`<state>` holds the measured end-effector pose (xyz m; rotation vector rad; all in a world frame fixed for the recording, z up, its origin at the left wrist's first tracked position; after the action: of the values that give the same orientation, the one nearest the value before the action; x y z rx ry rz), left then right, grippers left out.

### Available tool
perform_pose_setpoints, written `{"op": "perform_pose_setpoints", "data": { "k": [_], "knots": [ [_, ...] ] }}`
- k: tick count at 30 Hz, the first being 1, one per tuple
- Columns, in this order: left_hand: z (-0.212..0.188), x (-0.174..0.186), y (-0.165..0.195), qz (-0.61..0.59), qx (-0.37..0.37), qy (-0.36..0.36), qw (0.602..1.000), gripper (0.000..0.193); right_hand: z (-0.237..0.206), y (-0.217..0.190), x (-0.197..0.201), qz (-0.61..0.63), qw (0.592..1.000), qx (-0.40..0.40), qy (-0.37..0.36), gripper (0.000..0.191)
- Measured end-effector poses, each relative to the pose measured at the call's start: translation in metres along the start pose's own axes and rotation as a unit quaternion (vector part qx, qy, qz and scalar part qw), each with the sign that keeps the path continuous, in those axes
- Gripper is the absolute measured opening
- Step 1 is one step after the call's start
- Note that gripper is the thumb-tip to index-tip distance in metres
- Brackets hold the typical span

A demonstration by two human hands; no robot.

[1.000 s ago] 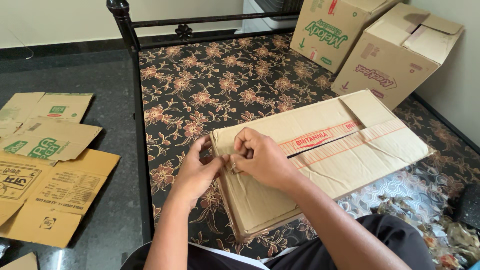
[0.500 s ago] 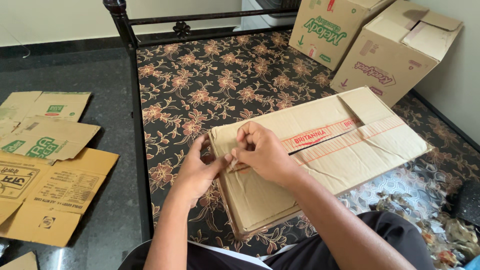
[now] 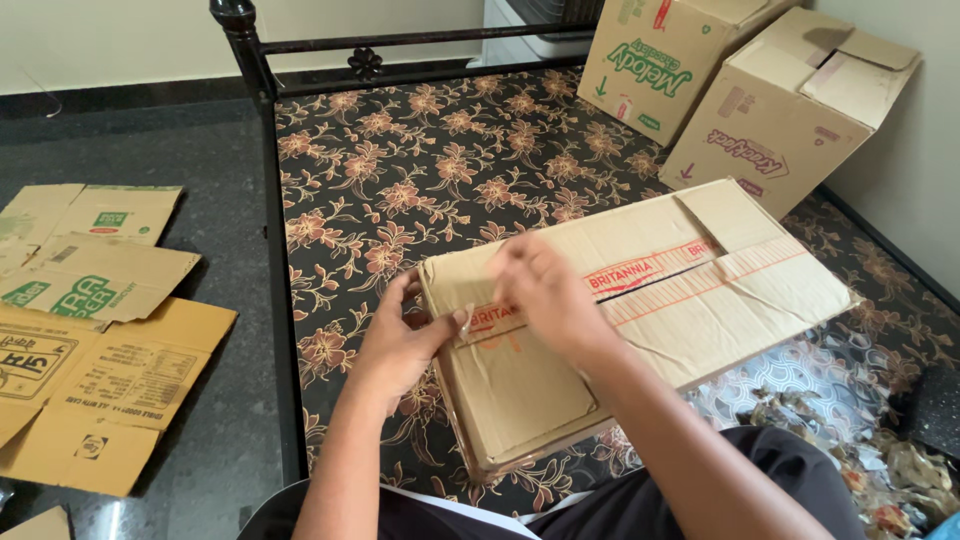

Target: The person sits on a bed and breaks down empty cardboard boxes by hand. They peel tape from a box seam, open the flaps, tear the box apart at its corners, and press it flat on the bed, then begin peeling tape from another flattened box.

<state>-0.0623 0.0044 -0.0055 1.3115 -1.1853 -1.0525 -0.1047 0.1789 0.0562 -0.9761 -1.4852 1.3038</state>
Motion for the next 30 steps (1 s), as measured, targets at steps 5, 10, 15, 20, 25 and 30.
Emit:
{"op": "perform_pose_setpoints", "data": {
  "k": [5,10,15,20,25,30],
  "knots": [
    [0.001,0.001,-0.002,-0.028,0.008,-0.012,1.0,0.099,-0.033,-0.024,-0.033,-0.467,0.865,0.169,0.068,0.033],
    [0.003,0.001,-0.003,-0.044,-0.012,-0.02,0.999,0.094,-0.035,-0.03,-0.031,-0.432,0.876,0.208,0.051,0.025],
    [0.004,0.001,-0.003,-0.055,0.002,-0.027,0.998,0.088,-0.029,-0.025,-0.025,-0.376,0.909,0.176,0.031,0.027],
    [0.002,0.001,0.002,-0.058,-0.01,-0.032,0.998,0.088,-0.024,-0.015,-0.016,-0.307,0.943,0.121,0.034,0.03],
    [0.002,-0.001,0.001,-0.052,-0.011,-0.034,0.998,0.086,-0.018,0.012,-0.007,-0.155,0.988,0.014,0.007,0.034],
    [0.003,0.001,-0.001,-0.044,-0.007,-0.019,0.999,0.088,-0.003,0.017,0.018,0.073,0.996,0.05,0.022,0.025]
  ]
}}
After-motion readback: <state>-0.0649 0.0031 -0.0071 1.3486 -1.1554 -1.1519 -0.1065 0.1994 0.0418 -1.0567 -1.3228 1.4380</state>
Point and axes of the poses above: each hand's wrist, its own z-axis towards the middle knuckle, its own x-axis out of the back of the hand, y = z × x, the point moved 7 cm from there along z, towards the middle knuckle, and after that the axes turned 6 degrees about -x, right-handed, at the moved point
